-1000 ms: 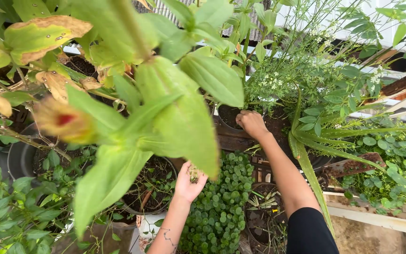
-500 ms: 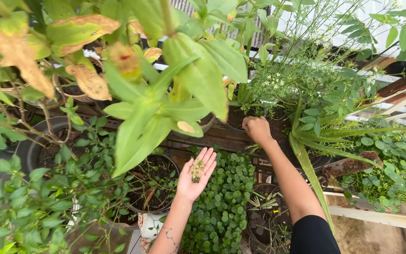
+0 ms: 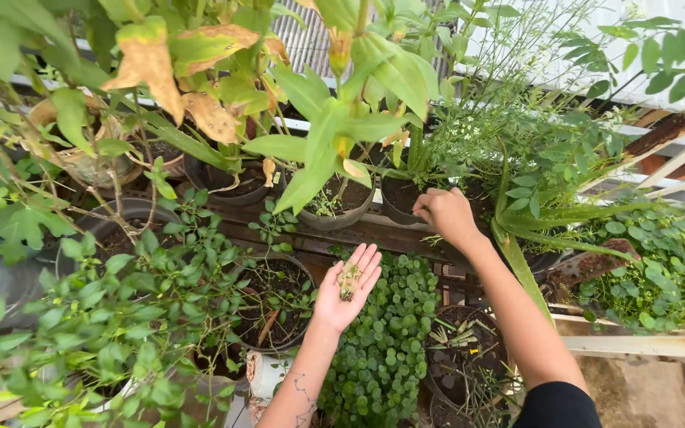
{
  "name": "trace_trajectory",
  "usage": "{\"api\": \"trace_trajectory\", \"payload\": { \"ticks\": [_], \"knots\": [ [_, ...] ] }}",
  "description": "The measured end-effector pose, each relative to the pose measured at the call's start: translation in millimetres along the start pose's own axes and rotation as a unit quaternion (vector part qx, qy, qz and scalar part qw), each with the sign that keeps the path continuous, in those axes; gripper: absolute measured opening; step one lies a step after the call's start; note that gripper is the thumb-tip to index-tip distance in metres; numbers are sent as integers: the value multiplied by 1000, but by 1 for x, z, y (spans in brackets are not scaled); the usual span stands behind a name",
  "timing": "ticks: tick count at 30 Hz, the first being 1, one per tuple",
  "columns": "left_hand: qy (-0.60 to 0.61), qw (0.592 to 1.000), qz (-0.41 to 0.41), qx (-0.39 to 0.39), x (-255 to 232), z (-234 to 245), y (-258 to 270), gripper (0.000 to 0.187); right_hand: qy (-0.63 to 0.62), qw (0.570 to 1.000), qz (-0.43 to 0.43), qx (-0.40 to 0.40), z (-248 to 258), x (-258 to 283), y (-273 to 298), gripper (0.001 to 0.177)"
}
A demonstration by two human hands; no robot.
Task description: Harvesting seeds or herbs from potted plants in an outdoor garden.
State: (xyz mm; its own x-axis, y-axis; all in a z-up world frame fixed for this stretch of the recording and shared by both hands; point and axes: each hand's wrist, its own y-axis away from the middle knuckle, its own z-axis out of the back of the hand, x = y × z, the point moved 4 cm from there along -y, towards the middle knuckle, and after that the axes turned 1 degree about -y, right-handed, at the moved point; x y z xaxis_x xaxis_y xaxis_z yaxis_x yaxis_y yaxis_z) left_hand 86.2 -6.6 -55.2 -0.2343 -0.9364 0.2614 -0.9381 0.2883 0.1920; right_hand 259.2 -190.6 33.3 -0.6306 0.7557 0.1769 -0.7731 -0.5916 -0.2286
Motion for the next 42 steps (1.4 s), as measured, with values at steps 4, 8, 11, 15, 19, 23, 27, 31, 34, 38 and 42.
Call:
{"api": "trace_trajectory", "payload": {
  "ticks": [4, 8, 11, 15, 19, 23, 27, 31, 34, 38, 42],
  "knots": [
    [1, 1000, 16, 10, 9, -6, 7, 55, 9, 1000, 24, -1, 40, 38, 12, 7],
    [-14, 999, 24, 17, 16, -14, 13, 55, 19, 997, 67, -17, 75, 74, 26, 8],
    [-30, 999, 33, 25, 21, -16, 17, 55, 24, 996, 82, -17, 94, 98, 37, 10],
    [-32, 999, 41, 0, 28, -24, 22, 55, 21, 994, 105, -14, 114, 128, 47, 12],
    [-43, 998, 44, 0, 32, -29, 28, 56, -7, 991, 132, -32, 124, 154, 59, 11],
    [-84, 996, 40, -10, 33, -24, 31, 55, -17, 984, 172, -45, 123, 174, 72, 11],
    [-108, 989, 64, 72, 26, -3, 26, 53, -20, 981, 193, -21, 119, 189, 78, 10],
    [-73, 985, 97, 124, 25, 0, 27, 55, -49, 976, 210, -19, 114, 203, 88, 9],
    [-96, 988, 81, 89, 31, -15, 39, 56, -78, 971, 225, -23, 112, 215, 95, 9],
    [-168, 984, 51, 29, 39, -42, 54, 58, -80, 971, 224, 4, 98, 221, 103, 8],
    [-199, 979, 40, 33, 41, -43, 57, 59, -102, 969, 225, 4, 90, 223, 109, 8]
  ]
}}
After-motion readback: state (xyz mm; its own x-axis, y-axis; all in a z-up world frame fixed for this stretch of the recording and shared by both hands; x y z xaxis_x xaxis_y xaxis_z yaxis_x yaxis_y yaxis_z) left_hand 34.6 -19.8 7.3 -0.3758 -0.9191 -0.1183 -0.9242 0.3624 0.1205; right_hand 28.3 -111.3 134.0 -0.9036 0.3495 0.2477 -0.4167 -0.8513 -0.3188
